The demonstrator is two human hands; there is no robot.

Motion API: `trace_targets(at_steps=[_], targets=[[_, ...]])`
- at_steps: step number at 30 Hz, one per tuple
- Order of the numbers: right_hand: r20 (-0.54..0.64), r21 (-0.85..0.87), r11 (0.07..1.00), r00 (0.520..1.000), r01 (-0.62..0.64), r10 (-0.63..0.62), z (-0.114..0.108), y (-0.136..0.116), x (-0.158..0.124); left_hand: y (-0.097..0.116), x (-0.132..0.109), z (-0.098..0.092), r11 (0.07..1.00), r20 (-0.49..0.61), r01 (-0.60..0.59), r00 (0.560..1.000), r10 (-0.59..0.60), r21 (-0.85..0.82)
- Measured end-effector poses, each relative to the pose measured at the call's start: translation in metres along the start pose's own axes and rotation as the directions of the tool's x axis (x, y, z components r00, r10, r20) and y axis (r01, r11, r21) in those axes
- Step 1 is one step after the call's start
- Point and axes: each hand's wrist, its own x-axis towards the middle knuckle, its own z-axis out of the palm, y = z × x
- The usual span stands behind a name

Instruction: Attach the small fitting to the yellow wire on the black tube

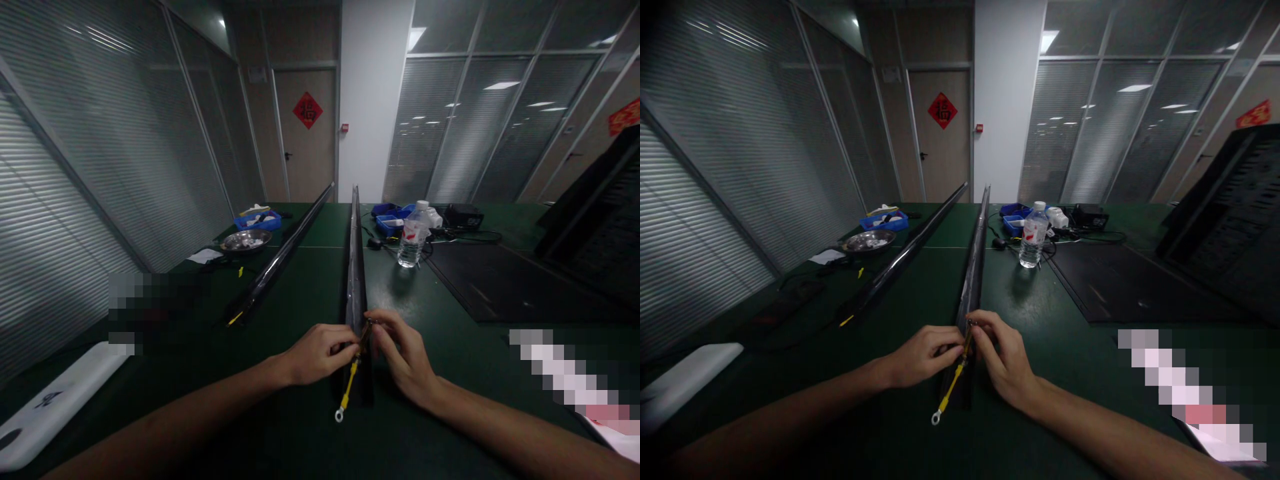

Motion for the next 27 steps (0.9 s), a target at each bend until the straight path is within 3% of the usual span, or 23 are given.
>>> trace_targets(at_steps=[27], targets=[[0.008, 0.050, 0.998, 1.000, -0.029, 0.029, -0.0023, -0.0021, 0.0028, 0.0035, 0.0008, -0.0023, 0.999, 0.001, 0.047, 0.999, -0.047, 0.005]])
